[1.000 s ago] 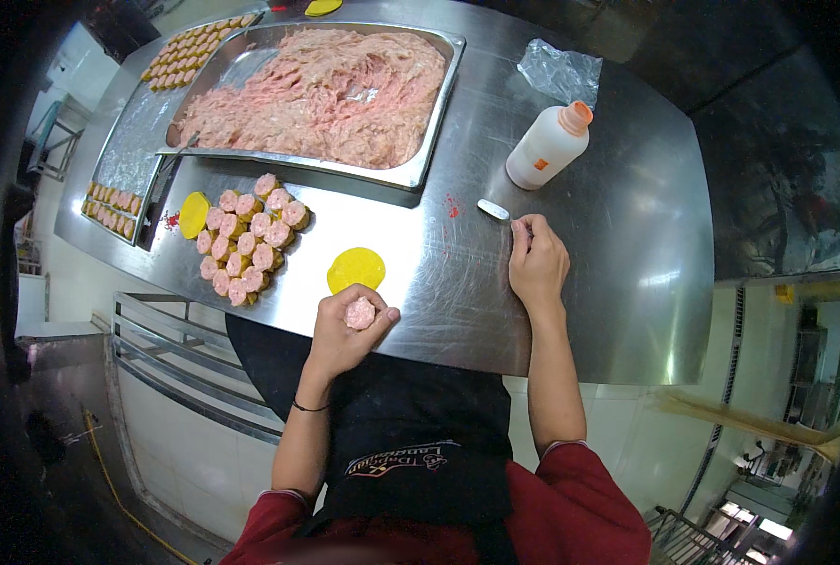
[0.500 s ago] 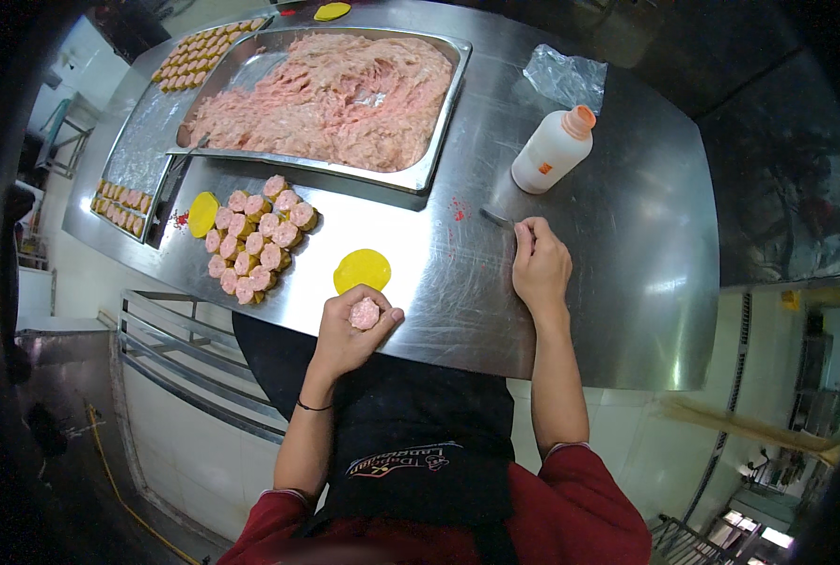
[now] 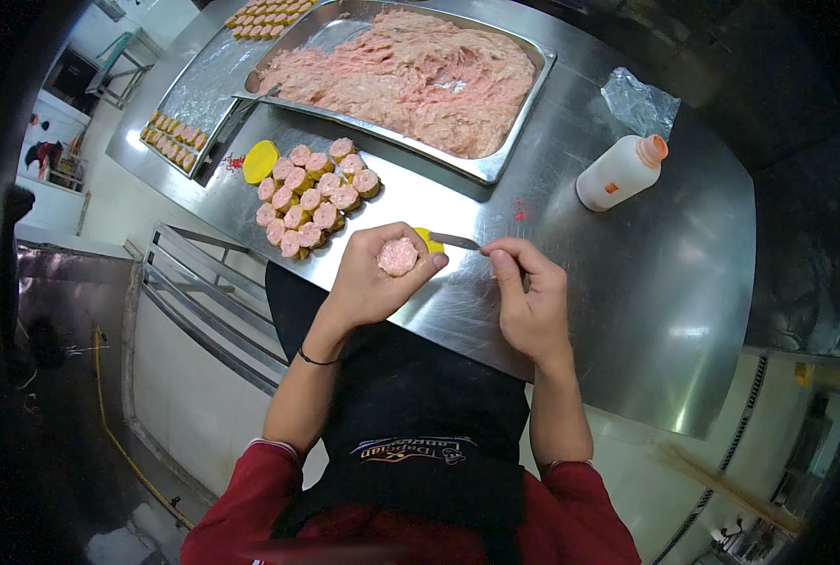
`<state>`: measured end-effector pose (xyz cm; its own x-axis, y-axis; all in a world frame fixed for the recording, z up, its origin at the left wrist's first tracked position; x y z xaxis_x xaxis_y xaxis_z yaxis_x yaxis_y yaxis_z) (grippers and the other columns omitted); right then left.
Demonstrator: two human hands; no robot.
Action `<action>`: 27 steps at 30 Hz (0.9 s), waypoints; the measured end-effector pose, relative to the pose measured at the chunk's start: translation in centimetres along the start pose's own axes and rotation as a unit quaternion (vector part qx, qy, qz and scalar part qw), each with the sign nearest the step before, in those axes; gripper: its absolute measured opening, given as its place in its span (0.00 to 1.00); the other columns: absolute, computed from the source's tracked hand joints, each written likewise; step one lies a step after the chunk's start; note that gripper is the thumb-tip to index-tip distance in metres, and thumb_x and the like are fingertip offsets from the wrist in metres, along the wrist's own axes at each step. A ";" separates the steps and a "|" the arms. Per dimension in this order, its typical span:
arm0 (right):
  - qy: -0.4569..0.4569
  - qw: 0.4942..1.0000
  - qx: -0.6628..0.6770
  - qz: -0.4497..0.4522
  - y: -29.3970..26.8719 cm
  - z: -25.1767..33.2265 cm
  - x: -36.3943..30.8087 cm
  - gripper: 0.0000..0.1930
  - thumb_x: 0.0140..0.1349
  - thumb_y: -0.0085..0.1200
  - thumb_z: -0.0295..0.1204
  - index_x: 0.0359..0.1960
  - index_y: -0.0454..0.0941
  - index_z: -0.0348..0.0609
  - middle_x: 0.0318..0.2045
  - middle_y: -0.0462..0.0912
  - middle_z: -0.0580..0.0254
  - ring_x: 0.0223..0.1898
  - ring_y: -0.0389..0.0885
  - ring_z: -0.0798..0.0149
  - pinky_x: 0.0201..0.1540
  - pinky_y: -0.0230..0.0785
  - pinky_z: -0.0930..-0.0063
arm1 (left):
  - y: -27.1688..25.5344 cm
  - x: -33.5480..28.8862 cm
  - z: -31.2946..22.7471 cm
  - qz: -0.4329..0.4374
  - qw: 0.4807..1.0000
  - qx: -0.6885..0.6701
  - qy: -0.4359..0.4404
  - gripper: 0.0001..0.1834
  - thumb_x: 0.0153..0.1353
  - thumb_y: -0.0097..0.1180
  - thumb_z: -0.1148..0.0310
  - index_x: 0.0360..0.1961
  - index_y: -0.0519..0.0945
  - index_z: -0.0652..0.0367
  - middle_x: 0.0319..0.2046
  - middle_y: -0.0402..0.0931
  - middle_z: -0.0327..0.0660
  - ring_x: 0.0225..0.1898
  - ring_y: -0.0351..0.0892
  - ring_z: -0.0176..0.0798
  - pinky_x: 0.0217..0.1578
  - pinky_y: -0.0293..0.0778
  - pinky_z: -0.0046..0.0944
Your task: The person scoops pink paste onto yellow discs, shapes it with a small spatula, and places the assembled items onto a metal tray. The person repeats this process multiple times, arranging the finished items in rows on the tray.
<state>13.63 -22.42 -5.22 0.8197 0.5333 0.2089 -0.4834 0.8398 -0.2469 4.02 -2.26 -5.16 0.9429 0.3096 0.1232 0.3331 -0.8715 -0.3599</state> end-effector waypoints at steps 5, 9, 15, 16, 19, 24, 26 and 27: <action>-0.033 0.998 -0.052 0.023 1.1 1.6 0.3 0.07 0.76 0.56 0.26 0.44 0.86 0.37 0.28 0.82 0.60 0.28 0.77 0.69 0.34 0.69 0.73 | -0.7 0.6 -1.4 -0.017 0.999 0.016 0.032 0.11 0.61 0.74 0.67 0.32 0.86 0.65 0.24 0.84 0.40 0.28 0.79 0.28 0.32 0.75 0.34; -0.091 0.991 -0.097 0.027 1.2 2.1 0.5 0.06 0.74 0.57 0.26 0.43 0.86 0.38 0.30 0.84 0.57 0.29 0.80 0.63 0.35 0.70 0.69 | -0.7 0.7 -1.9 0.001 1.000 -0.003 0.016 0.12 0.58 0.73 0.67 0.31 0.86 0.66 0.23 0.83 0.49 0.24 0.82 0.40 0.30 0.76 0.40; -0.100 0.988 -0.119 -0.005 0.7 2.1 0.6 0.05 0.73 0.58 0.25 0.43 0.86 0.39 0.31 0.85 0.56 0.31 0.81 0.59 0.37 0.71 0.66 | -0.4 1.0 -1.9 -0.004 0.999 0.012 0.032 0.14 0.57 0.74 0.66 0.31 0.85 0.68 0.22 0.82 0.54 0.23 0.85 0.49 0.30 0.78 0.43; -0.099 0.989 -0.109 -0.021 0.5 2.2 0.6 0.05 0.72 0.58 0.25 0.42 0.86 0.40 0.31 0.85 0.55 0.31 0.81 0.58 0.37 0.72 0.66 | -0.3 1.0 -1.7 -0.003 0.999 0.020 0.030 0.14 0.57 0.74 0.66 0.31 0.85 0.68 0.23 0.83 0.54 0.24 0.85 0.50 0.30 0.78 0.43; -0.103 0.987 -0.127 -0.003 0.3 2.4 0.7 0.05 0.70 0.59 0.23 0.42 0.86 0.40 0.31 0.85 0.55 0.31 0.81 0.57 0.37 0.71 0.65 | -0.1 1.0 -1.4 0.014 0.999 0.010 0.040 0.11 0.60 0.74 0.66 0.35 0.88 0.65 0.25 0.85 0.45 0.27 0.81 0.32 0.32 0.76 0.37; -0.198 0.958 -0.207 -0.013 0.5 2.8 1.2 0.04 0.67 0.60 0.20 0.40 0.86 0.40 0.32 0.85 0.55 0.32 0.81 0.55 0.40 0.68 0.65 | 0.1 0.8 -1.0 -0.004 0.998 0.014 0.058 0.11 0.58 0.74 0.67 0.36 0.88 0.65 0.26 0.85 0.50 0.28 0.85 0.39 0.33 0.78 0.40; -0.216 0.952 -0.216 -0.006 0.9 2.6 1.3 0.04 0.66 0.60 0.20 0.39 0.85 0.39 0.32 0.85 0.55 0.33 0.81 0.54 0.41 0.69 0.64 | -0.1 0.6 -0.9 -0.004 0.998 0.018 0.059 0.12 0.57 0.74 0.67 0.36 0.87 0.65 0.26 0.84 0.53 0.27 0.87 0.43 0.33 0.79 0.42; -0.228 0.943 -0.240 0.010 1.1 2.5 1.4 0.04 0.66 0.60 0.19 0.39 0.85 0.39 0.33 0.85 0.55 0.33 0.82 0.54 0.42 0.69 0.64 | -0.2 0.7 -0.9 -0.003 0.999 0.021 0.049 0.14 0.57 0.74 0.66 0.36 0.86 0.66 0.24 0.83 0.54 0.25 0.86 0.45 0.31 0.78 0.43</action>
<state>13.50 -20.54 -2.87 0.5407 0.6296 0.5579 -0.2128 0.7440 -0.6333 4.60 -2.20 -4.19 0.9375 0.2743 0.2143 0.3403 -0.8521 -0.3978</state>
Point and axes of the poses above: each hand's wrist, its own x-axis towards the middle knuckle, its own y-axis out of the palm, z = x × y, the point moved 2 cm from there along x, towards the middle knuckle
